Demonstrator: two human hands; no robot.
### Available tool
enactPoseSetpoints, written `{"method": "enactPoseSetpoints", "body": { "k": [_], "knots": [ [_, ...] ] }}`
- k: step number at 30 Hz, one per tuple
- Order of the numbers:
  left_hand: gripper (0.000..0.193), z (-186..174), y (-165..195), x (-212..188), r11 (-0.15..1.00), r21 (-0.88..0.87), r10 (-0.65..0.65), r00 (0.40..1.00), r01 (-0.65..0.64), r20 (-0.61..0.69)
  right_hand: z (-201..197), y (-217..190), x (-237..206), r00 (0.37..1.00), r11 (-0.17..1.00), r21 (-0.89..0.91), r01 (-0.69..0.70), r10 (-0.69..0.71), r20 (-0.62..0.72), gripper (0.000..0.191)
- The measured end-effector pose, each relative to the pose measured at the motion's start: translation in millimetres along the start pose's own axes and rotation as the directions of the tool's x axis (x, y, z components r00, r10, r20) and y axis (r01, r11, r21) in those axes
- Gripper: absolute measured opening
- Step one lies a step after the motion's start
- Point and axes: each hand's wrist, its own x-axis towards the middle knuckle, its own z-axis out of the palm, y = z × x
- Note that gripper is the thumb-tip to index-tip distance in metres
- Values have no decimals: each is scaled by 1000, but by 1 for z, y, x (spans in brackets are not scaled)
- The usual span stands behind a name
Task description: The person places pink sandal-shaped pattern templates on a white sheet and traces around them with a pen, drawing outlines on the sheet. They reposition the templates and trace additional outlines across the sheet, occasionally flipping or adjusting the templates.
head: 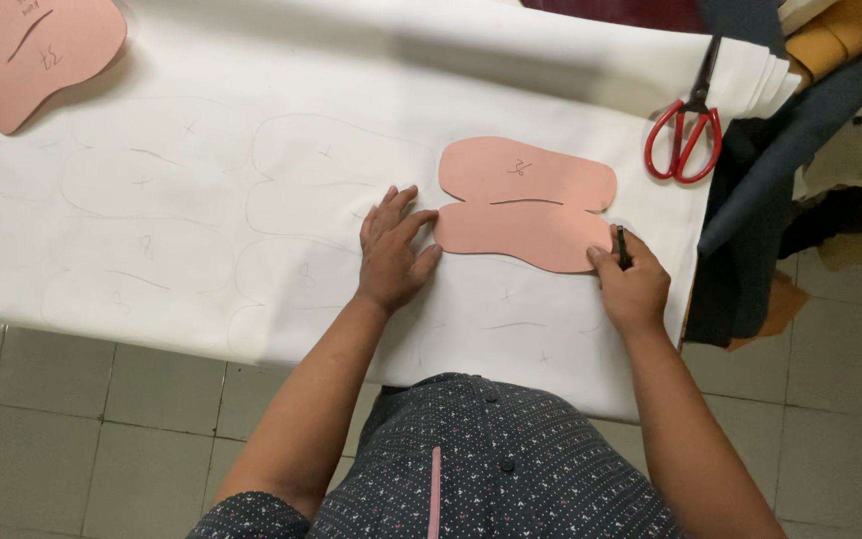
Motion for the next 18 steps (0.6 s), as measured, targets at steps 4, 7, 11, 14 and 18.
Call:
{"method": "enactPoseSetpoints", "body": {
  "k": [4,7,11,14,18],
  "knots": [
    [43,1,0,1,1000,6,13,1000,-13,0,1,0,0,999,999,-50,9,-10,-34,46],
    [43,0,-1,0,1000,5,21,1000,-21,1,2,2,0,1000,999,-34,-5,4,-30,41],
    [40,0,-2,1,1000,4,10,1000,-10,22,2,7,1,1000,1000,15,-13,13,-10,40],
    [39,0,-2,1,1000,21,7,999,-8,33,2,10,1,1000,1000,6,-10,10,-10,42],
    [52,1,-3,1,1000,-22,18,1000,-18,-21,2,12,0,995,988,-123,91,-96,-33,43]
  ]
}}
